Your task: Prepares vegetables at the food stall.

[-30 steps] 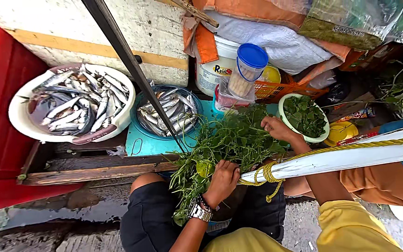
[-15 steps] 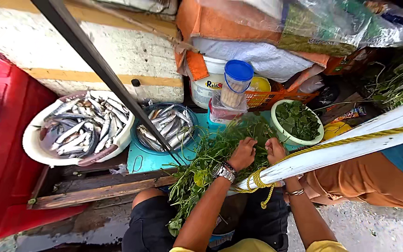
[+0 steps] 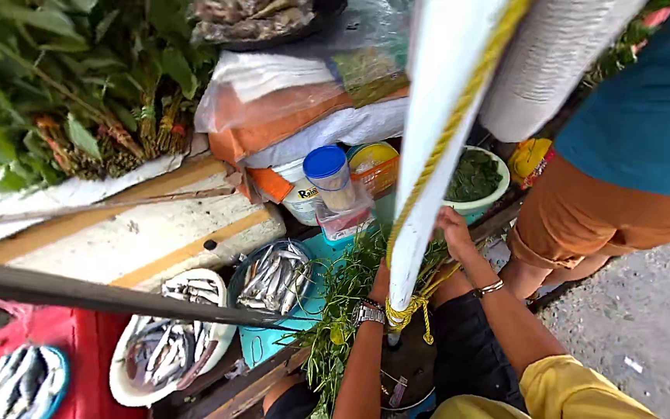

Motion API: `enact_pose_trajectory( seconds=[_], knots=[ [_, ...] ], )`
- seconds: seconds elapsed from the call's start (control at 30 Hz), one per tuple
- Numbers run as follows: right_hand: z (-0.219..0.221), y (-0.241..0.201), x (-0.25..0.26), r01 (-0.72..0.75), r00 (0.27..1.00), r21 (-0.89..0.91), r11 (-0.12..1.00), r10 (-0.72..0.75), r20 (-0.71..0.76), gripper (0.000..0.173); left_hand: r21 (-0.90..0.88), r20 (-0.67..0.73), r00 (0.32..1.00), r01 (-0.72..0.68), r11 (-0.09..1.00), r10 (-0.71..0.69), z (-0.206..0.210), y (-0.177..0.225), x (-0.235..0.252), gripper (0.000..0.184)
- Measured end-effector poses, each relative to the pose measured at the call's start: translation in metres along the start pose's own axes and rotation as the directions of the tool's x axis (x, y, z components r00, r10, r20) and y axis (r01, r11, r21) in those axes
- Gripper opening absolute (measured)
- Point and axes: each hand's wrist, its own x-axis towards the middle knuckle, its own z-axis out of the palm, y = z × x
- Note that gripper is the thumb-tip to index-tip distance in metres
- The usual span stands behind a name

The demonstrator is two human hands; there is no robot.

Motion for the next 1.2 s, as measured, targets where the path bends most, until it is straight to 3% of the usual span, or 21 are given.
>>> enact_pose_trajectory(
  seconds=[0.07, 0.17, 0.27, 0.37, 0.43, 0.57, 0.7, 0.8, 0.87, 0.9, 0.93, 0.97, 1.03, 1.1, 1.2],
  knots=[
    [0.001, -0.003, 0.009, -0.046, 0.995, -0.009, 0.999, 0.046, 0.093, 0.026, -0.002, -0.008, 1.0, 0.021, 1.0, -0.021, 0.005, -0.009, -0.004, 0.036],
    [0.012, -0.003, 0.028, -0.107, 0.965, -0.292, 0.95, 0.17, 0.201, 0.024, -0.046, -0.027, 0.999, 0.015, 0.999, -0.016, 0.003, 0.003, -0.01, 0.036],
    [0.026, 0.012, 0.05, 0.004, 0.932, -0.63, 0.776, 0.225, 0.284, 0.026, -0.08, -0.084, 0.995, -0.054, 0.995, 0.047, 0.009, -0.003, -0.013, 0.036],
    [0.037, 0.018, 0.056, 0.053, 0.893, -0.805, 0.591, 0.333, 0.304, 0.044, -0.062, -0.06, 0.995, -0.083, 0.995, 0.079, 0.007, -0.002, -0.012, 0.037],
    [0.043, 0.018, 0.055, 0.049, 0.875, -0.853, 0.52, 0.389, 0.287, 0.039, -0.037, -0.038, 0.997, -0.072, 0.997, 0.071, 0.007, -0.005, -0.013, 0.038],
    [0.044, 0.03, 0.059, 0.047, 0.892, -0.794, 0.607, 0.331, 0.306, 0.022, -0.003, -0.02, 0.998, -0.065, 0.998, 0.065, 0.018, -0.029, -0.017, 0.046],
    [0.039, 0.035, 0.058, 0.024, 0.902, -0.735, 0.677, 0.303, 0.308, 0.023, -0.01, -0.004, 0.999, -0.033, 0.999, 0.033, 0.024, -0.037, -0.016, 0.051],
    [0.03, 0.069, 0.049, 0.13, 0.946, -0.703, 0.699, 0.125, 0.299, 0.021, -0.018, -0.054, 0.997, -0.056, 0.998, 0.055, 0.03, -0.034, -0.016, 0.052],
    [0.03, 0.041, 0.028, 0.126, 0.948, -0.696, 0.707, 0.122, 0.295, 0.021, -0.028, -0.078, 0.994, -0.081, 0.996, 0.078, 0.025, -0.021, -0.017, 0.051],
    [0.034, -0.002, 0.015, -0.008, 0.921, -0.701, 0.713, 0.278, 0.272, 0.025, -0.042, -0.095, 0.991, -0.103, 0.994, 0.099, 0.019, -0.008, -0.019, 0.049],
    [0.038, -0.024, 0.008, -0.102, 0.913, -0.674, 0.732, 0.337, 0.228, 0.027, -0.062, -0.088, 0.991, -0.106, 0.992, 0.1, 0.009, 0.009, -0.022, 0.047],
    [0.04, -0.022, 0.01, -0.124, 0.937, -0.618, 0.776, 0.297, 0.186, 0.028, -0.081, -0.09, 0.992, -0.098, 0.992, 0.091, 0.001, 0.023, -0.025, 0.045],
    [0.039, 0.02, 0.03, -0.015, 0.989, -0.468, 0.883, 0.083, 0.125, 0.029, -0.169, -0.041, 0.999, 0.009, 0.986, -0.016, -0.024, 0.061, -0.041, 0.042],
    [0.032, 0.027, 0.034, -0.042, 0.995, -0.315, 0.948, 0.067, 0.069, 0.03, -0.229, 0.034, 0.991, 0.136, 0.964, -0.131, -0.049, 0.093, -0.055, 0.041],
    [0.024, 0.009, 0.042, -0.152, 0.988, 0.027, 0.988, 0.151, 0.007, 0.018, -0.245, -0.022, 0.996, 0.083, 0.966, -0.091, -0.026, 0.058, -0.038, 0.053]
  ],
)
